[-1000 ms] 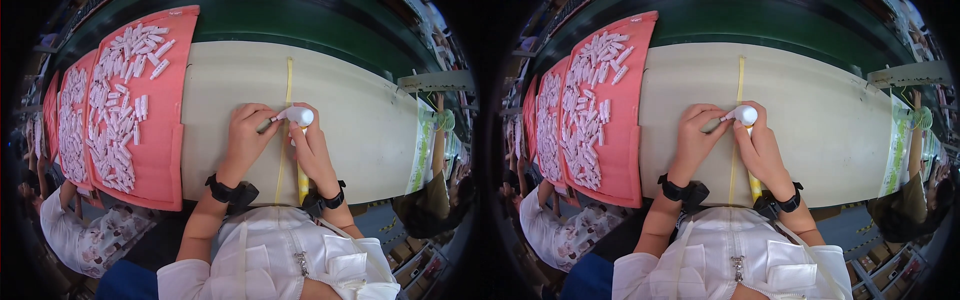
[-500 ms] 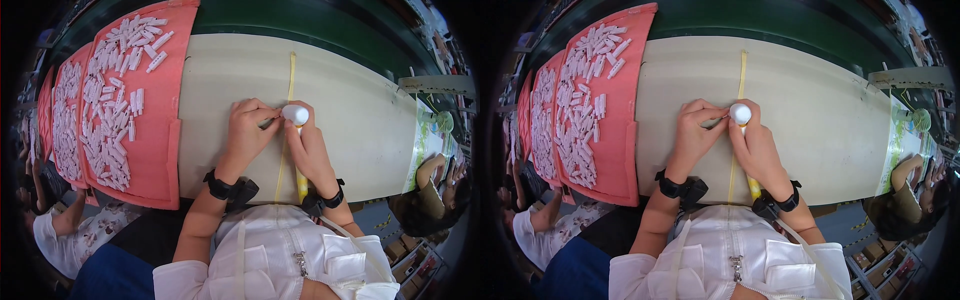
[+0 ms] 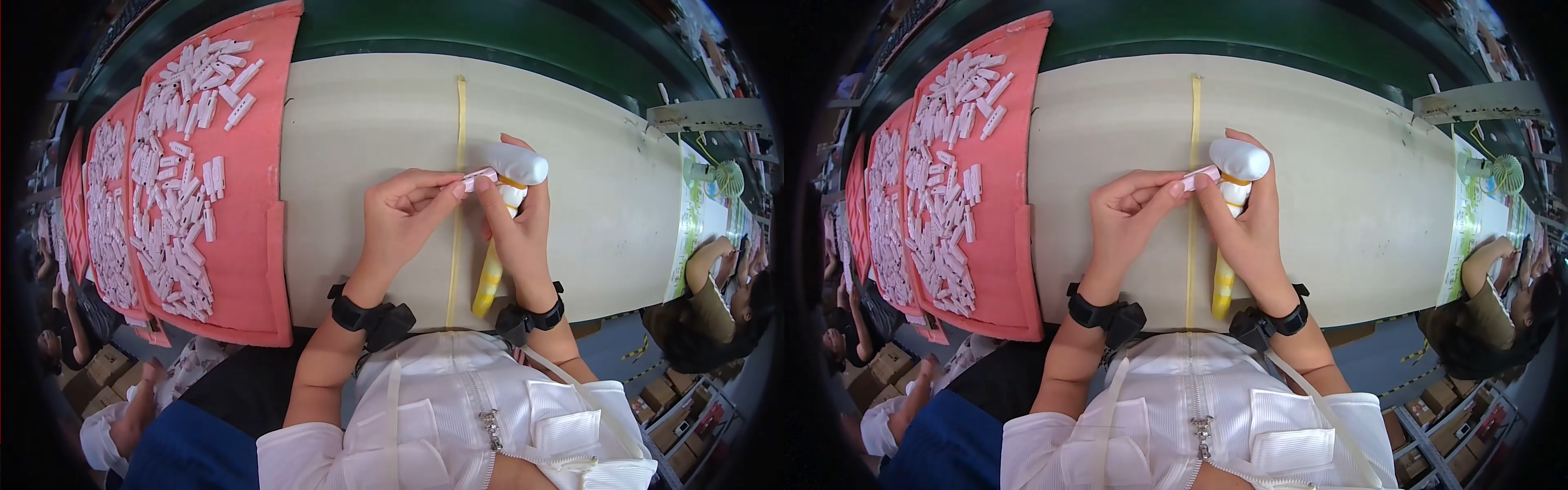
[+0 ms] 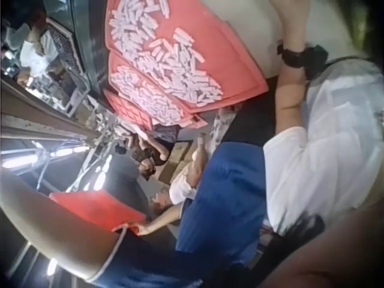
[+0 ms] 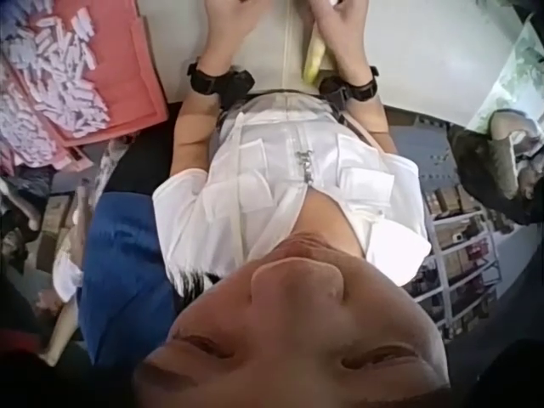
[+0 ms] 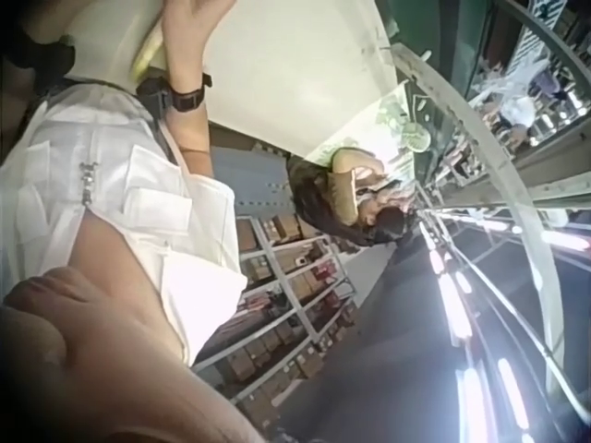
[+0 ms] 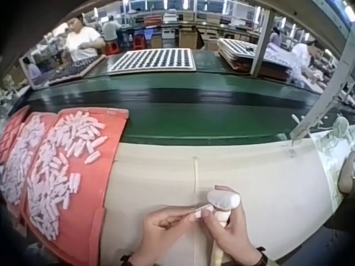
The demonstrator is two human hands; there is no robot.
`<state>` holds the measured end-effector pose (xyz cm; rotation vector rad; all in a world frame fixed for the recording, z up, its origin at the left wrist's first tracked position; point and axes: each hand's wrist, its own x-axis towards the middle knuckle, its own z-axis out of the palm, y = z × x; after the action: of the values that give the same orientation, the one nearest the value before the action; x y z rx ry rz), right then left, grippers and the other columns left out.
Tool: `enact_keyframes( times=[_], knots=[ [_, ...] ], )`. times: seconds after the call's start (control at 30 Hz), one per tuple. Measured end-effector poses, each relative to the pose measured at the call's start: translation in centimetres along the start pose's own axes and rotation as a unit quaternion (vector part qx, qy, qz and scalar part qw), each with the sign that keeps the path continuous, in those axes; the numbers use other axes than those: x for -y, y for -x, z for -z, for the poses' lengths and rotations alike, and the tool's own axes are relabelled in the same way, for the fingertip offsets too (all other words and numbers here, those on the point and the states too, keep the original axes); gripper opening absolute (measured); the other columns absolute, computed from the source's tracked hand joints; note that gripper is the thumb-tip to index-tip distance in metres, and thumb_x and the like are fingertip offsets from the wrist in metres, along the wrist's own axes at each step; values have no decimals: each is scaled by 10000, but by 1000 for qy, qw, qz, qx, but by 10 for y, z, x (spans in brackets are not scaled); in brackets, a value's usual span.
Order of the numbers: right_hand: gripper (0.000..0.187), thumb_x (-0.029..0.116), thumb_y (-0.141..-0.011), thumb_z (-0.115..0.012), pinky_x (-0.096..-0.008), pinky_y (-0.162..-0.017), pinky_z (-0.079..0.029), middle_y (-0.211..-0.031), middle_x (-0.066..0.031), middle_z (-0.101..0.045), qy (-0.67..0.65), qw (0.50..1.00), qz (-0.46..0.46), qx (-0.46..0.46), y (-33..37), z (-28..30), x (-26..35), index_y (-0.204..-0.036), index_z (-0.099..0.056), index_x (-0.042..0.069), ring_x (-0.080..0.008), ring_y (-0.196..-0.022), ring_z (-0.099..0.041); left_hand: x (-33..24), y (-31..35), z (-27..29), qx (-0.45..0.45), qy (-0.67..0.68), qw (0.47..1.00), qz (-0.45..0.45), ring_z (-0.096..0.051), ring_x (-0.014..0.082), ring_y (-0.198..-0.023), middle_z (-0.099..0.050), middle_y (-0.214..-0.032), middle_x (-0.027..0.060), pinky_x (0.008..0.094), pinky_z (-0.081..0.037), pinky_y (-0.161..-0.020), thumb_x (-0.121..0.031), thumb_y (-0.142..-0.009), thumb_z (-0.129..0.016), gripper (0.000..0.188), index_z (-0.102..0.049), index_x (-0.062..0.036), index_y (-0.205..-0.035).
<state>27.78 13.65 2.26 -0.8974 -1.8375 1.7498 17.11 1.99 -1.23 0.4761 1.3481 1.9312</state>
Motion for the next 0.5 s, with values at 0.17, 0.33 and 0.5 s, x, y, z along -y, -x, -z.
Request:
enact_keyframes(
  times=[0.17,0.33,0.5],
  knots=[
    [550,143,-974,-711,-223,-632,-430,-1031,-38,-618,44,998,40,13,0,3,-6,-1446,-445,50,-67,-756,-538,3,1,-2,-7,-8,999,-32,-743,163,-955,-745,-1038,131,242,-607,-795,39,-940,-713,146,-732,67,-1082],
    [550,149,-978,-713,-223,-630,-433,-1011,-34,-618,46,998,31,10,-3,3,-11,-1446,-444,43,-66,-753,-536,3,0,-6,-6,-72,996,-59,-746,176,-924,-738,-1013,126,270,-623,-805,47,-933,-713,164,-734,59,-1096],
    [543,196,-996,-701,-195,-493,-415,-937,-8,-646,0,1000,-11,21,-4,-2,-10,-1454,-448,50,-31,-608,-516,-9,0,14,-42,-234,971,-40,-747,191,-913,-719,-1070,133,300,-633,-801,-28,-988,-673,212,-698,35,-1188]
  ],
)
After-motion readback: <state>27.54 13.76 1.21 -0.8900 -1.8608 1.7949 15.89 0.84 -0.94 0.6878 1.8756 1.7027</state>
